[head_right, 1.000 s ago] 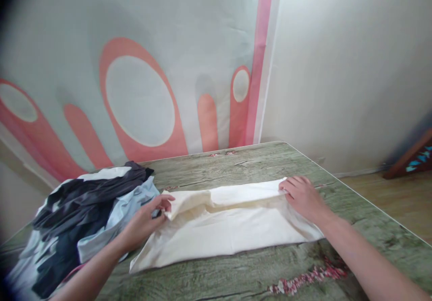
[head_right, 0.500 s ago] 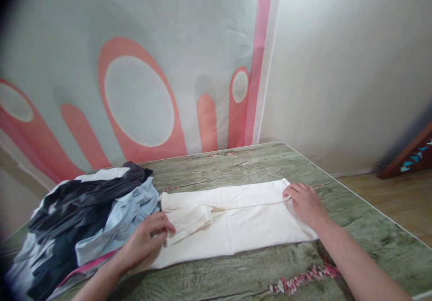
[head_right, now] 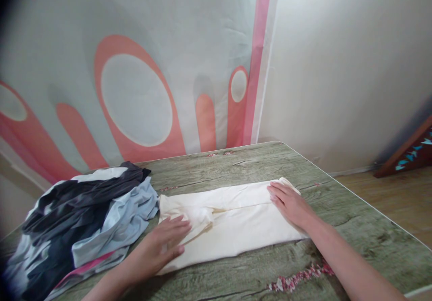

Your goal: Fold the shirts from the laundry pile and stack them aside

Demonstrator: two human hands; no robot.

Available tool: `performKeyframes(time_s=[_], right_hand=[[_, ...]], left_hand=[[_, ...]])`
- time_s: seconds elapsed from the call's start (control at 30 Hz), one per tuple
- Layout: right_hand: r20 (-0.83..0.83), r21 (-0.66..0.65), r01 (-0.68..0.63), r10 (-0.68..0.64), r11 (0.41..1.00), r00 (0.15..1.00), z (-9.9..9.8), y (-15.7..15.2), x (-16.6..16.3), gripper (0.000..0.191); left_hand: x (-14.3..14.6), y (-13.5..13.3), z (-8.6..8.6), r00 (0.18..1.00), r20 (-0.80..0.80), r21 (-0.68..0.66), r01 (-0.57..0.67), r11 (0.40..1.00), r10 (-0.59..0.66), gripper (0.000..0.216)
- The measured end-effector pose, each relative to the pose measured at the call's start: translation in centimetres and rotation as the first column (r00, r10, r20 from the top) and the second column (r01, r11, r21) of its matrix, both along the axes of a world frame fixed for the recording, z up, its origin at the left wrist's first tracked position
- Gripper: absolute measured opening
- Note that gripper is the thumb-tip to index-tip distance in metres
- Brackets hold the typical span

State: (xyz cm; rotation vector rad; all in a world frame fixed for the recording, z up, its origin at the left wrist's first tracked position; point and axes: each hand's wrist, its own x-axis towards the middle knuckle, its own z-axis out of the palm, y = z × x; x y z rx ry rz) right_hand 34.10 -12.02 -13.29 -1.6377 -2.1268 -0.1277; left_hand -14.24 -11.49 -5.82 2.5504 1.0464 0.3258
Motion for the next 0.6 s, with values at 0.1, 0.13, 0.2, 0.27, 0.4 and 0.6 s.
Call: performKeyframes(time_s=[0.1,0.13,0.2,0.27,0.4,0.6], right_hand=[[-0.011,0.002,0.002,-0.002,1.000,1.000,-0.5,0.2,1.1,0.040],[-0.012,0.013,0.004,-0.004,1.000,1.000,-0.4,0.2,1.2,0.039],[-0.012,0.043,0.007,-0.007,0.999,1.000,0.4,0.3,0.6,0.037],[-0.028,0.063,-0.018,0.020,0.998,0.999,2.2,0.1,-1.7,0.035],[-0.161,0.024,-0.268,0.269,0.963,0.950,7.4,-1.1,-11.7,0.030],[-0.051,-0.111,-0.581,0.579,0.806,0.814,8.9,-1.9,-26.8,0.039]], left_hand=[[-0.4,0.7,0.0,0.969,0.177,-0.037,-0.169,0.985,0.173,0.031],[-0.7,1.0,-0.2,0.959,0.214,-0.029,-0.184,0.983,0.186,0.030],[-1.2,1.7,-0.7,0.955,0.252,-0.014,-0.159,0.987,0.157,0.031],[-1.7,2.5,-1.1,0.954,0.263,-0.012,-0.144,0.989,0.142,0.032],[-2.0,4.2,-0.9,0.966,0.228,0.029,-0.135,0.990,0.125,0.027],[-2.8,5.4,-1.9,0.962,0.256,0.052,-0.117,0.992,0.100,0.029]])
